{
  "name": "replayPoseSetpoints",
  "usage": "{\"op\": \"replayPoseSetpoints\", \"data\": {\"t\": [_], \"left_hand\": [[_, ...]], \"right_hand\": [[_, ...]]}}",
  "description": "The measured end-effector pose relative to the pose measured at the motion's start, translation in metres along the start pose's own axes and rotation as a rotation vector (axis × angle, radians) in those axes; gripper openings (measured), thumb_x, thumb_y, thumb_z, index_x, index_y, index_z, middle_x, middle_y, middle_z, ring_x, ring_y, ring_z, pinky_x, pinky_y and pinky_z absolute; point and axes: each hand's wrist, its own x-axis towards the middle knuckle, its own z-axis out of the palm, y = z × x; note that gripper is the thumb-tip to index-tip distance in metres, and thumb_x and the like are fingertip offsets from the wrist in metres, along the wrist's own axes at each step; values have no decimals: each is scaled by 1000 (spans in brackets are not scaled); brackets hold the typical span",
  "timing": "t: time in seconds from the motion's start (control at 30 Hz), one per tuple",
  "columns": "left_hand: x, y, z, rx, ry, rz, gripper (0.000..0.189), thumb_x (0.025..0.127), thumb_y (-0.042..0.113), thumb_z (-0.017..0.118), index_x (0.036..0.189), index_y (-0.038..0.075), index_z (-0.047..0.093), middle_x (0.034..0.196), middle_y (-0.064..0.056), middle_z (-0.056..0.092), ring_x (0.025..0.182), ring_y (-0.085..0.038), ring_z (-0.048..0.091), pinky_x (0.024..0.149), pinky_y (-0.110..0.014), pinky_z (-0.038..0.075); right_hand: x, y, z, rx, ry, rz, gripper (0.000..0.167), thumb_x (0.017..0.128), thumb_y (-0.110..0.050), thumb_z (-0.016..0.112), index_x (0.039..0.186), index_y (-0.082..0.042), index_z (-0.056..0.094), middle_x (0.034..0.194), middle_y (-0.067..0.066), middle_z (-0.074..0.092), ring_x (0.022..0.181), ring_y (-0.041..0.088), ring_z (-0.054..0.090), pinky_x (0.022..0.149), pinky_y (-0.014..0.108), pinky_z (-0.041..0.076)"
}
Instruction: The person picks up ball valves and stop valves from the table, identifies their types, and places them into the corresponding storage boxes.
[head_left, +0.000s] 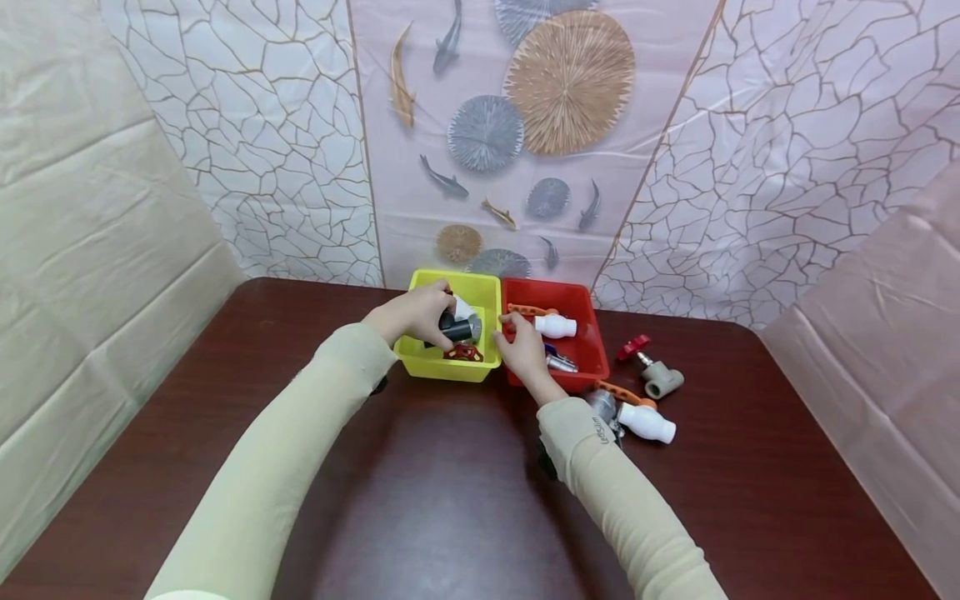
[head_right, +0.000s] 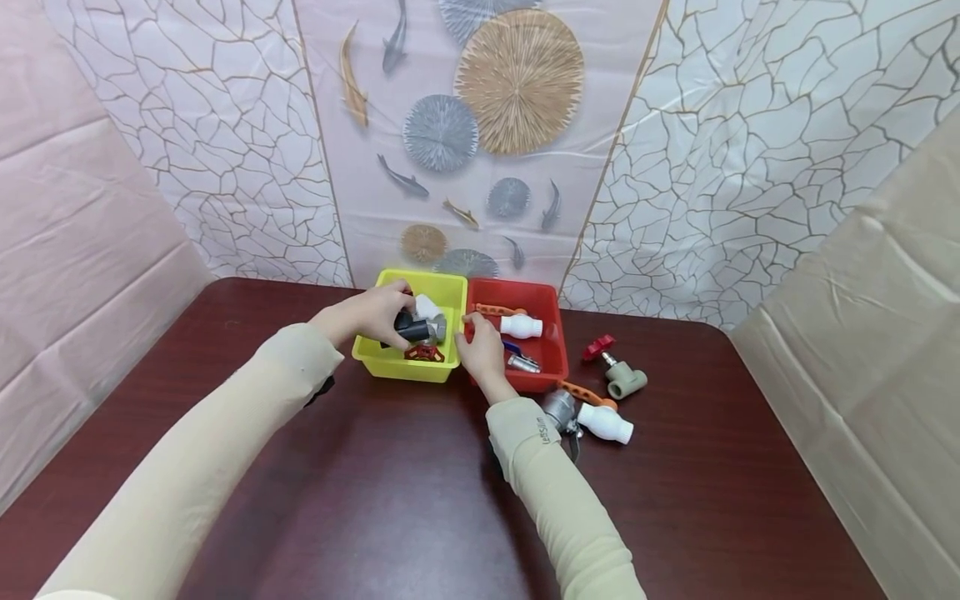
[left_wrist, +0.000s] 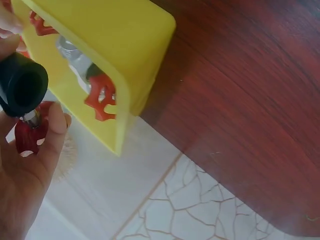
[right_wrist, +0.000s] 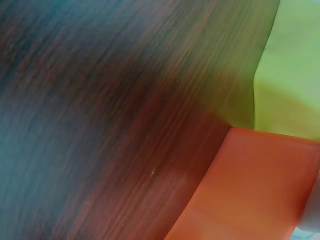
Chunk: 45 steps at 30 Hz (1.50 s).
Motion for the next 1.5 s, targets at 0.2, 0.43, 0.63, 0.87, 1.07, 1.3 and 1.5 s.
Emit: {"op": "replayPoseSetpoints", "data": {"t": [0.2,0.43,0.63,0.87,1.07,1.3,1.5], "left_hand": [[-3,-6,1,57,-55,-21,41,73,29,76,105,7,62,114,-12,46,88,-22,51,79,-32,47],[-4,-8,3,237,-121,-24,39,71,23,77,105,9,64,115,-10,46,94,-26,49,81,-36,47],[-5,-7,5,317,-135,-12,34,71,16,77,103,9,65,118,-9,45,98,-27,45,81,-36,47],[-3,-3,5,327,-154,3,34,70,5,76,103,8,66,121,-9,47,100,-26,44,83,-35,47],[-1,-4,7,322,-157,-7,43,72,9,78,109,7,56,127,-15,41,108,-30,44,86,-38,46],[-3,-6,12,281,-156,-17,51,74,16,79,114,9,48,126,-16,38,108,-31,40,85,-40,46],[-5,-7,13,261,-149,14,29,84,26,72,100,8,56,122,-14,42,102,-30,42,78,-37,42]], "right_hand": [[0,-1,1,-12,0,-16,33,90,-11,60,120,2,57,114,23,62,95,33,58,84,44,48],[-1,-1,0,-10,7,-20,33,90,-11,60,120,3,57,113,23,62,97,33,59,85,44,48],[-1,-1,-1,-18,-7,7,32,91,-12,59,120,0,58,115,21,62,95,32,58,85,42,48],[-1,-1,0,-14,-7,9,32,91,-12,59,121,0,57,115,21,62,99,32,58,87,43,48],[0,-1,0,-13,-4,11,32,91,-11,59,120,0,58,115,21,62,104,32,58,90,44,48],[0,-2,0,-20,-14,8,32,91,-11,59,121,0,57,116,21,62,100,32,57,89,43,48],[-1,-2,-1,-25,-9,7,33,91,-12,59,122,0,57,117,21,61,104,32,57,92,44,47]]}}
